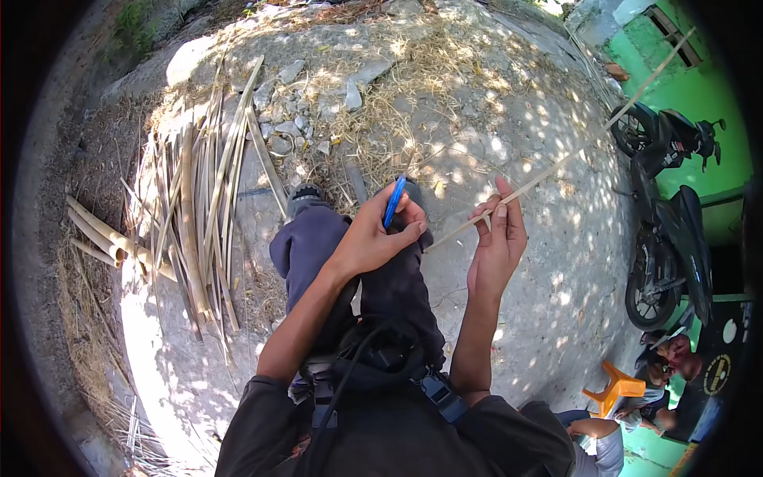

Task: The person uses a utility knife to shave and smooth the surface of a long, thin bamboo strip while sitting outdoors near a pile of bamboo pieces.

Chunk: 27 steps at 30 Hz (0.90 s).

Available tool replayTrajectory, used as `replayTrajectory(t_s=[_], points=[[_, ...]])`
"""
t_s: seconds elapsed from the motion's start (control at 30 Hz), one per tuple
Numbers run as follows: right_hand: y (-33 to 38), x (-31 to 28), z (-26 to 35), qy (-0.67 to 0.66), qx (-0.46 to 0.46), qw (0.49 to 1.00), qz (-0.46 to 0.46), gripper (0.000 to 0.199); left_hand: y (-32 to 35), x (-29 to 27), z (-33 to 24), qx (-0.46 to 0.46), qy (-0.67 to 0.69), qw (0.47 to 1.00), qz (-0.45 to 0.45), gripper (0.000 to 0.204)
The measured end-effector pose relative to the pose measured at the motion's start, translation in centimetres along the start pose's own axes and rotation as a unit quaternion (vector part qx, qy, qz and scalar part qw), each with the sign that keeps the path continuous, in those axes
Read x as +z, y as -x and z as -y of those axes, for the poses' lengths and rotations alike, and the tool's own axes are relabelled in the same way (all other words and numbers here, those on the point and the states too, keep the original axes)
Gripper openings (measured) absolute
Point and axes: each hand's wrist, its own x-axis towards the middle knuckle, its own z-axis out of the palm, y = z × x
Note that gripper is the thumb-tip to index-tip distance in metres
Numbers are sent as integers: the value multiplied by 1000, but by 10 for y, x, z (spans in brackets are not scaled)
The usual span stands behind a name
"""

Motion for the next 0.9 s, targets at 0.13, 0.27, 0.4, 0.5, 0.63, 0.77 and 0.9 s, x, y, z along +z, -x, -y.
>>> replayTrajectory(t_s=[0.13, 0.27, 0.4, 0.5, 0.63, 0.77, 0.9], points=[[-14, -29, 15, 22, -67, 994, -84, 41, -6, -3, -7, 2, 84, 988, -134, 32], [-3, -40, 16, 99, -65, 992, -38, 38, -9, -12, -11, -9, 93, 981, -173, 29], [26, -39, -5, 110, -25, 992, 49, 34, 2, -4, -37, -63, 63, 990, -110, 34], [41, -29, -7, 107, 58, 986, 117, 32, 20, -11, -55, -77, 11, 993, -87, 32], [53, -15, -16, 176, 85, 959, 205, 33, 49, -25, -78, -110, 28, 990, -86, 32], [55, -11, -22, 207, 74, 941, 257, 33, 63, -31, -62, -97, -109, 984, -104, 38], [53, -6, -22, 255, 10, 923, 287, 30, 54, -27, -52, -44, -95, 976, -192, 26]])
